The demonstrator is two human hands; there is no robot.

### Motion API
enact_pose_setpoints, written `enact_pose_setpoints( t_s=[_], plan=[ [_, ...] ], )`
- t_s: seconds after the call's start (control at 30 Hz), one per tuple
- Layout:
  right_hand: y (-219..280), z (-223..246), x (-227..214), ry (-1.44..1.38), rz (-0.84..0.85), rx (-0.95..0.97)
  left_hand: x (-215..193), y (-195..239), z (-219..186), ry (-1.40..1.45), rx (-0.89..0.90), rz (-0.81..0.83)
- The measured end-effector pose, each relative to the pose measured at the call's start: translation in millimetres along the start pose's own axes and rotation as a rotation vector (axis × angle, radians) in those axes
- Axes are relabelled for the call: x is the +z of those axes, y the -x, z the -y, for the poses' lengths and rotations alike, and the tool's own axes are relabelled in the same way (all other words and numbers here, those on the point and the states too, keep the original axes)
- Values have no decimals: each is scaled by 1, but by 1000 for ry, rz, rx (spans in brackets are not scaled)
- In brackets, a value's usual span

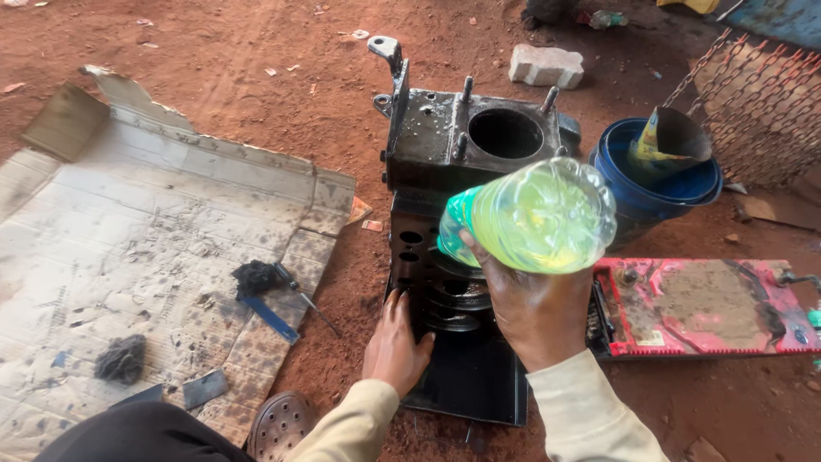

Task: The person pours a yellow liquid from a plastic bottle into the openings of a disassembled engine block. They use their fingers to wipe and scrub the internal surfaces and crevices of the engine block while continuing to pour the liquid.

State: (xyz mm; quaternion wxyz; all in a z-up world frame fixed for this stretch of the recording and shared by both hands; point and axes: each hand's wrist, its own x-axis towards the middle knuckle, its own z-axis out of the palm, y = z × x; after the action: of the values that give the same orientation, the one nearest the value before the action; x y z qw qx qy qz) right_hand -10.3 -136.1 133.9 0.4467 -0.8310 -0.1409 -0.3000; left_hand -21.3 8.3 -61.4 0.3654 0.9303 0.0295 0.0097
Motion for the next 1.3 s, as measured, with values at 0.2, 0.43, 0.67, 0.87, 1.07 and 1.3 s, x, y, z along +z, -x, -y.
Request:
enact_pose_setpoints(
  t_s=[0.2, 0.43, 0.67, 0.87, 1.07, 1.3],
  plan=[
    [2, -12, 4, -95, -53, 67, 19, -18, -17, 325, -178, 195],
    [0, -12, 6, -88, -31, 77, 16, -13, 4, 129, -206, 187],
    [3, -12, -1, 122, -23, 16, 25, -16, 44, -294, 133, 198],
    [5, -13, -4, 27, 3, 72, 66, -6, 47, -503, 187, 180],
    [16, -26, 0, 192, 18, -79, 68, -19, 59, -635, 165, 140],
    [32, -30, 14, 112, 15, 55, 57, -8, 57, -281, 20, 255]
  ],
)
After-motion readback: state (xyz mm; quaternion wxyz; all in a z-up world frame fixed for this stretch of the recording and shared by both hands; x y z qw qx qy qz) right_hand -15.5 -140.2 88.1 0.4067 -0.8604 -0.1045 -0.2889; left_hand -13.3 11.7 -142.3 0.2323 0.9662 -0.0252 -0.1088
